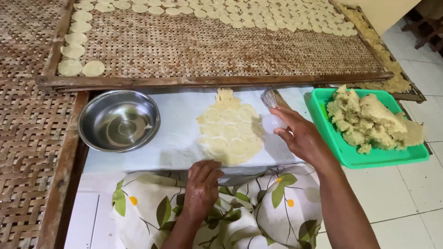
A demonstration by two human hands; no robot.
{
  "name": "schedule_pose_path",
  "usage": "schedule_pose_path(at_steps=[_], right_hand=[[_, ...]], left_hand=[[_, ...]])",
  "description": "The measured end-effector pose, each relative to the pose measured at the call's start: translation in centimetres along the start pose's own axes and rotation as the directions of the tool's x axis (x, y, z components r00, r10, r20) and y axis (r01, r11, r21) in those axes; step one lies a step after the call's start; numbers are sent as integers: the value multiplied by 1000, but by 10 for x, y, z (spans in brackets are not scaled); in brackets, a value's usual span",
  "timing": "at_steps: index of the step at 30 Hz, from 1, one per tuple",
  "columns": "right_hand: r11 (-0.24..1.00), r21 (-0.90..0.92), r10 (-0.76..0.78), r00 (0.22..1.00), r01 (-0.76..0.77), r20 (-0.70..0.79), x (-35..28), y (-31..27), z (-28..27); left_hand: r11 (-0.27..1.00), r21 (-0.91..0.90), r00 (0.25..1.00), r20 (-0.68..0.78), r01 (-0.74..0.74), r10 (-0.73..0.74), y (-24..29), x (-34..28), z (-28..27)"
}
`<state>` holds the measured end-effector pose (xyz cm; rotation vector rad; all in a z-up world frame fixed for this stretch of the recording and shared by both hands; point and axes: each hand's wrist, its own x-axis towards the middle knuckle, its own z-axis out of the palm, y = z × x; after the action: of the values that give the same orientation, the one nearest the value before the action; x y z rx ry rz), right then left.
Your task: Preparing and placing small dough discs onto a drying tray using a circular cutter.
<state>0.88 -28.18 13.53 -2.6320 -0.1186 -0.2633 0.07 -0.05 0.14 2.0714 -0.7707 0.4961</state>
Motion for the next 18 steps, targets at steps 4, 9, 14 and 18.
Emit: schedule_pose_path(at_steps=[4, 9, 14, 18], right_hand=[[1000, 1, 24, 999, -24, 27, -6, 3, 11], [989, -30, 147, 988, -146, 48, -12, 20, 11], [974, 16, 225, 974, -224, -21, -22, 24, -2], [936, 140, 315, 947, -322, 67, -28, 32, 7]], left_hand=[[1000, -15, 1000, -21, -10, 10, 5, 2, -6], [1000, 23, 1000, -16, -11, 11, 2, 0, -2], [998, 51, 1000, 1, -24, 24, 6, 4, -6], [1000, 5, 999, 15, 30, -30, 5, 3, -2]])
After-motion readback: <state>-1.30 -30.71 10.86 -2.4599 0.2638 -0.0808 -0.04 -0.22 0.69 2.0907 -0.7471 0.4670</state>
